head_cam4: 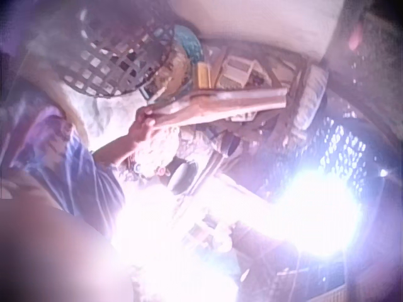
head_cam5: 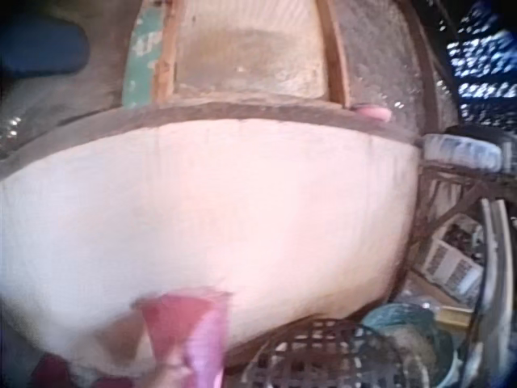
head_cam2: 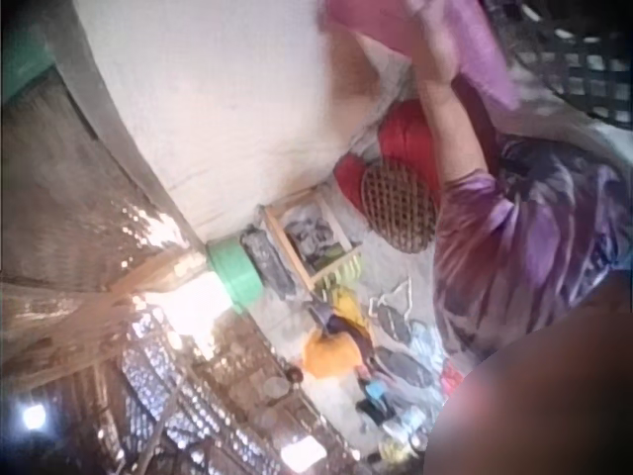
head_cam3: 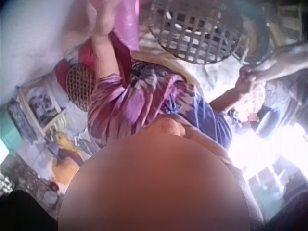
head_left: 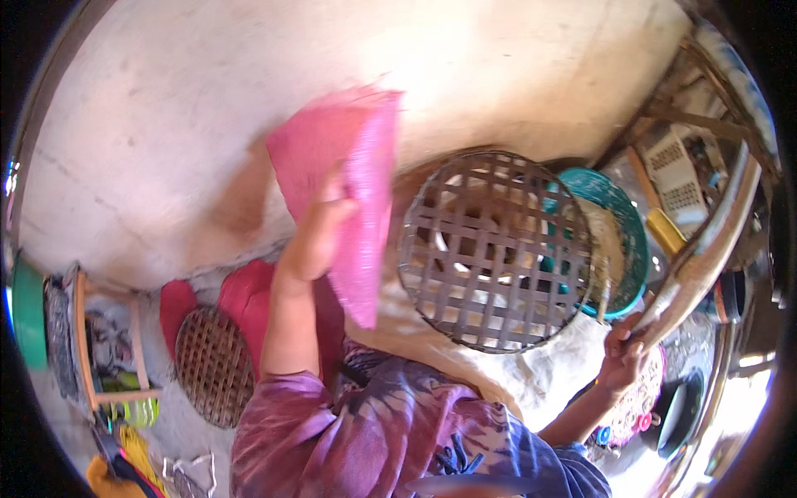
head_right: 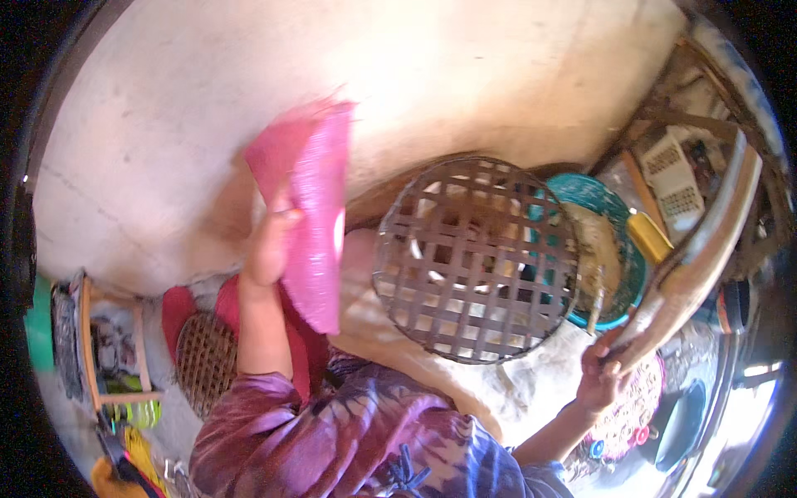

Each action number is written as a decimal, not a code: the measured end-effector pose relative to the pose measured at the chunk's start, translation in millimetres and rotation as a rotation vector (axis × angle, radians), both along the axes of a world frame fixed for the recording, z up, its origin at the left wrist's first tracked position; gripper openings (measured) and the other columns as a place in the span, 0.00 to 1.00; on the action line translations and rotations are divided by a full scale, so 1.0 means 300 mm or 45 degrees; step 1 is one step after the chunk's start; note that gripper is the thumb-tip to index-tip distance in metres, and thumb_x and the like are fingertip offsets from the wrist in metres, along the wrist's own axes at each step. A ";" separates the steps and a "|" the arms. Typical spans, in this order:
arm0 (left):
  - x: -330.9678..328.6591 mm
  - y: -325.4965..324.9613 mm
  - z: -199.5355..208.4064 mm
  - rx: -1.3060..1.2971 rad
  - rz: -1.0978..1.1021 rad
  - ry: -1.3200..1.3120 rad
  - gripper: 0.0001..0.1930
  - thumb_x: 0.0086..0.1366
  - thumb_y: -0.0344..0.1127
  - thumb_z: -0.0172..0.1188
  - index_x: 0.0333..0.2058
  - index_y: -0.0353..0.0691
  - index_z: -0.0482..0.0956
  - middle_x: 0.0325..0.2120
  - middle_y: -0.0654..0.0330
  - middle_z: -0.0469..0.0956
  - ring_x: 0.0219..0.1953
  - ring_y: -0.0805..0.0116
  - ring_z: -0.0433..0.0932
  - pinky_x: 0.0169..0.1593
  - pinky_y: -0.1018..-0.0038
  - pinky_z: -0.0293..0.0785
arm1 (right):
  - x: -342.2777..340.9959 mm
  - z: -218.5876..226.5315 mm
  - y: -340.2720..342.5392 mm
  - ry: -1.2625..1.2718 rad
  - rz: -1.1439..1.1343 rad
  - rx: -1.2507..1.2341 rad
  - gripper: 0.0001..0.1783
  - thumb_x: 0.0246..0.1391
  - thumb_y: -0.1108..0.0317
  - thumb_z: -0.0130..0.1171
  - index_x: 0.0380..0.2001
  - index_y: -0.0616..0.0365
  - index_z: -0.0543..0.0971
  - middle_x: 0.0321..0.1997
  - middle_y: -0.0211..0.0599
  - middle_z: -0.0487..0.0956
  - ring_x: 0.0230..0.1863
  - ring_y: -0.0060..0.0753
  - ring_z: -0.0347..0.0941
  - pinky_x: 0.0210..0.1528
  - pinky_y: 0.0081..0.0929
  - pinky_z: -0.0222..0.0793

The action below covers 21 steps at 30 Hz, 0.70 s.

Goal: The person uses a handheld extruder to press dough into thin strands, forming spiral-shaped noodles on a pink mat. They repeatedly load dough into the extruder, press it out, and arrange the resulting noodles in neat coils.

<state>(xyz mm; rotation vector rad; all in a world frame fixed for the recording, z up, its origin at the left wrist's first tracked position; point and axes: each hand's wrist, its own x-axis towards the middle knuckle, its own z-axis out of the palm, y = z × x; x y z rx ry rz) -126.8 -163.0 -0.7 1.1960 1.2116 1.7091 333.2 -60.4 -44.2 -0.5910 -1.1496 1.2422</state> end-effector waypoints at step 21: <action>0.654 0.401 -0.206 -0.212 -0.993 1.475 0.31 0.71 0.51 0.47 0.61 0.30 0.61 0.66 0.44 0.57 0.68 0.48 0.57 0.69 0.52 0.51 | 0.110 0.022 -0.183 -0.261 -0.120 -0.329 0.37 0.39 0.56 0.75 0.44 0.68 0.68 0.28 0.36 0.72 0.21 0.21 0.66 0.19 0.17 0.61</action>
